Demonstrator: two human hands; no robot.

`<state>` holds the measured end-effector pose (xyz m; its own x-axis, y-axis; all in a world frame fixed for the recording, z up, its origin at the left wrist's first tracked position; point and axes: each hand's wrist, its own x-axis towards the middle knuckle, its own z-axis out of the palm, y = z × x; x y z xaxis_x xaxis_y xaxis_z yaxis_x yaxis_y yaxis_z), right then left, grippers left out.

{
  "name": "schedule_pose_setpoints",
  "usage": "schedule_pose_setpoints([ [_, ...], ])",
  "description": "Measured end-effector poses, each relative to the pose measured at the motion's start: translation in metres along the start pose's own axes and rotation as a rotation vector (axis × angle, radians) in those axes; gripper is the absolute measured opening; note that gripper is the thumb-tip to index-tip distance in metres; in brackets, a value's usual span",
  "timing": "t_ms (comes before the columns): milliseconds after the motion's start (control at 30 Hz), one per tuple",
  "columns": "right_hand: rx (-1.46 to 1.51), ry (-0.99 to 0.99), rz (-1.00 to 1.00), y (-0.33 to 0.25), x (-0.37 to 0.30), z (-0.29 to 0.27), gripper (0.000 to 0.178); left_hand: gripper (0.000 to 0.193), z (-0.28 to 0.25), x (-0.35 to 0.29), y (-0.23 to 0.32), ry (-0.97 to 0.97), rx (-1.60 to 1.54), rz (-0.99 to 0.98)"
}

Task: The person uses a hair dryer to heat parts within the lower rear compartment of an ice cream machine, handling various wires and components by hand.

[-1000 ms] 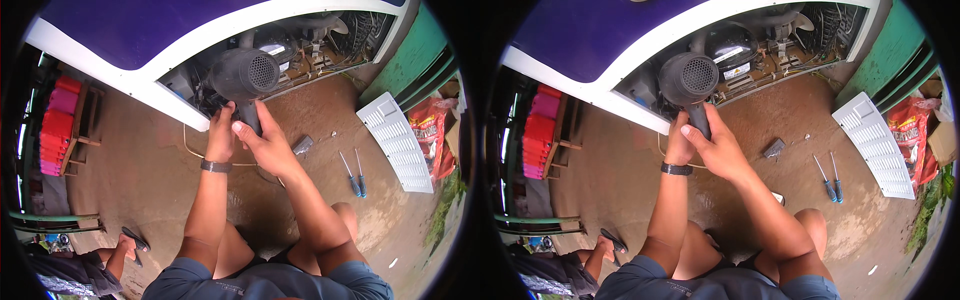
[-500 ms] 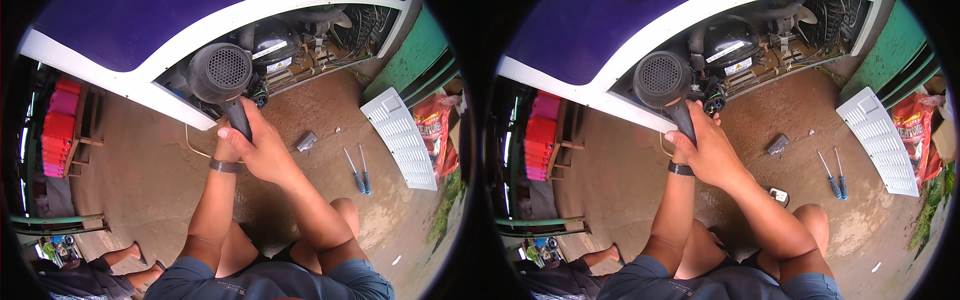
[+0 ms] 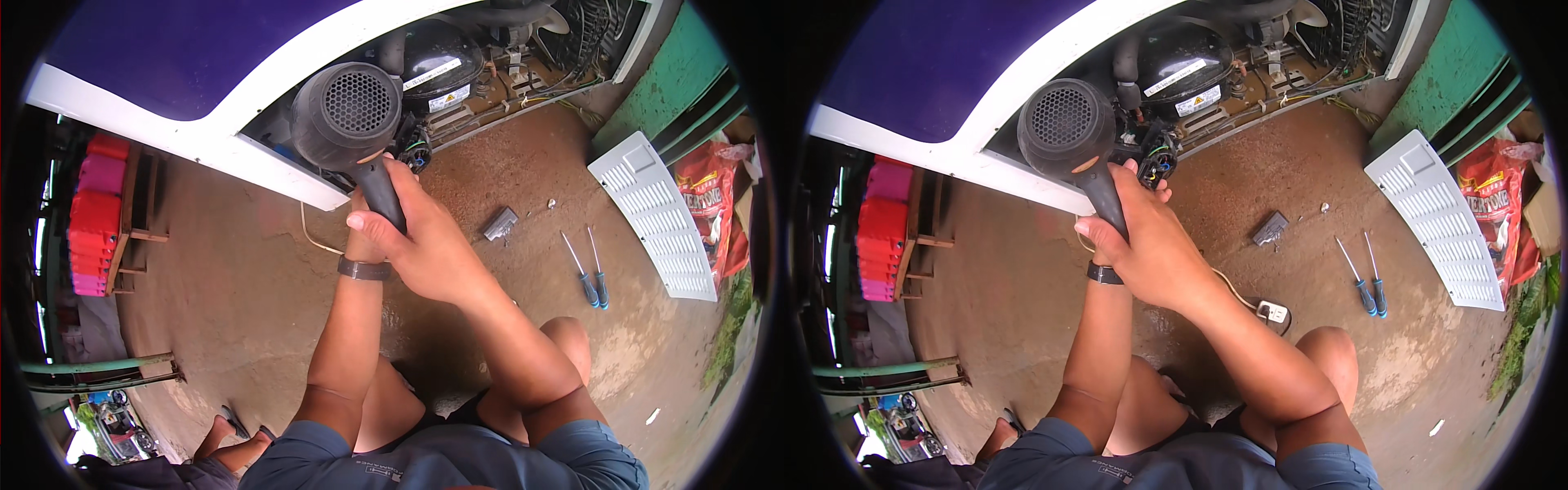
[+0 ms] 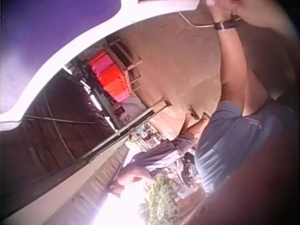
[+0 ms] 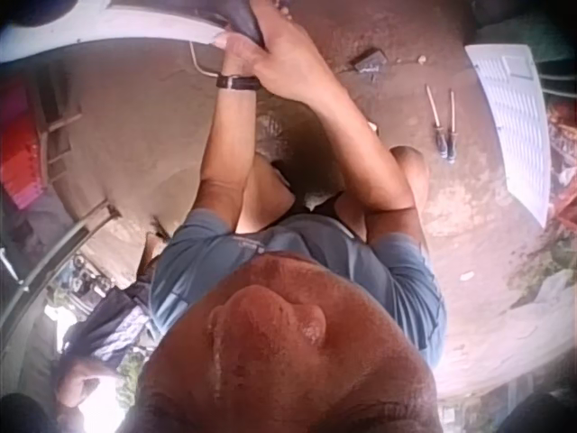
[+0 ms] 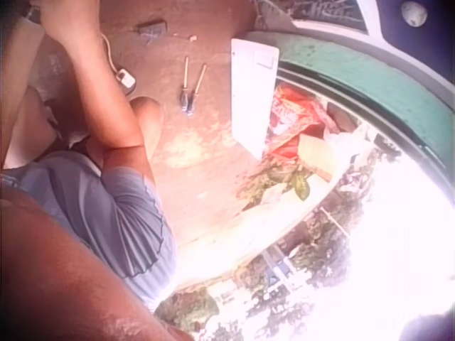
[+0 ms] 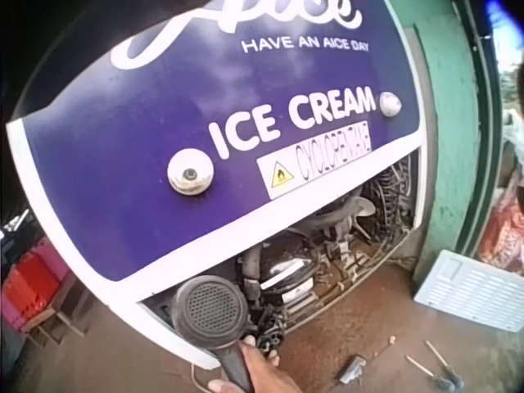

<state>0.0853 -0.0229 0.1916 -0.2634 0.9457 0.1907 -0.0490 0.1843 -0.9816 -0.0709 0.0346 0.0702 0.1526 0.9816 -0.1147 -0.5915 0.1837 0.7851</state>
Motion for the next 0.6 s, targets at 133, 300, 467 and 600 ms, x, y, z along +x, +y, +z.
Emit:
schedule_pose_setpoints([
  [133, -0.039, -0.008, 0.003, 0.001, -0.002, -0.001, 0.075, 0.040, 0.016, -0.007, 0.002, 0.023, 0.101, 0.070],
  [300, -0.049, -0.015, -0.004, -0.003, -0.002, -0.001, 0.076, 0.042, 0.004, -0.008, 0.003, -0.018, 0.221, 0.089],
  [467, -0.082, -0.006, -0.007, -0.004, -0.004, -0.006, 0.075, 0.041, 0.015, -0.010, 0.002, -0.001, 0.352, 0.179],
  [600, -0.080, -0.037, 0.041, -0.010, -0.003, -0.013, 0.073, 0.044, 0.013, -0.007, 0.005, -0.020, 0.095, 0.072],
])
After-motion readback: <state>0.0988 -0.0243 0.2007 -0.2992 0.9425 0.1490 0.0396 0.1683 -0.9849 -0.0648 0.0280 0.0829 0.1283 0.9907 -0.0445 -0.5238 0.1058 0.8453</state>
